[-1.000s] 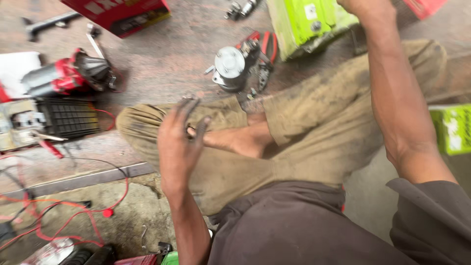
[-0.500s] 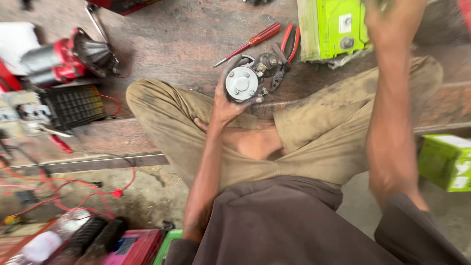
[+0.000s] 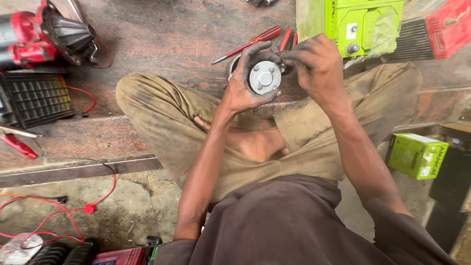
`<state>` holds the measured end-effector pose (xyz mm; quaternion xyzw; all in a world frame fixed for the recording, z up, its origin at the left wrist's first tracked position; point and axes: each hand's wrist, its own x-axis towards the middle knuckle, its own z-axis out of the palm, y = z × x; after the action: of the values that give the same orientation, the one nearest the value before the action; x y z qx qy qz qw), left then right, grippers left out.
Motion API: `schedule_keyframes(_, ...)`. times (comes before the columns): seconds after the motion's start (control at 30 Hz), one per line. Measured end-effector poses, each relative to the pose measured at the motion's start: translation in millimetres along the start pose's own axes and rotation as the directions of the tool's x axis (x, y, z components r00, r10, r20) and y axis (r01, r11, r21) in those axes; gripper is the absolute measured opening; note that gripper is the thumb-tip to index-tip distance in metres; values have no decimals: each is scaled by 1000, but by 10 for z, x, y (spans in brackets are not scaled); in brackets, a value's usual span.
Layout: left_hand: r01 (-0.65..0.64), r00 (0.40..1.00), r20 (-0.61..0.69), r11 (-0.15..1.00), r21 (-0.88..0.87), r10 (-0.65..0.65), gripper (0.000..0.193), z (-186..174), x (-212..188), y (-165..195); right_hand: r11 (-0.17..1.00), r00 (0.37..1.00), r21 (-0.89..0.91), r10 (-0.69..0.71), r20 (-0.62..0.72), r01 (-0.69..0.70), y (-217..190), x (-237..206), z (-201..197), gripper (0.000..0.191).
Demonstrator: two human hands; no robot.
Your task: The person sits on the floor of a repair shop and works on a starter motor in their lap. They use pliers and a screwdriver to loosen parts, manipulate and pull components off the starter motor by hand, and handle the disassembled pieces.
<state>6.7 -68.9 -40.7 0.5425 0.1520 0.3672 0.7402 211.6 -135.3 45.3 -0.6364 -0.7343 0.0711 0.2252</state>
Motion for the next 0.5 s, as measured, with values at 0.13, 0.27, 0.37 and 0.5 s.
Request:
schedule_keyframes(0.13,-52,999,10,992,113,52,100,-34,-19,-47,984,991,122,136,-19,-133,31,-73,21,17)
schedule_keyframes(0.27,1,1000,14,995,103,-2,104,-65,14,-64,998,996,-45,52,-69,-55,-48,-141,119,20)
schedule_keyframes(0.37,39,999,13,994,101,-41,106,-75,51,-41,997,996,37,67,-60,-64,-81,-167,154,24)
schedule_keyframes(0.5,12,999,32,997,74,-15,104,-68,49,-32,993,991,1,115,-74,-116,-76,-202,162,22)
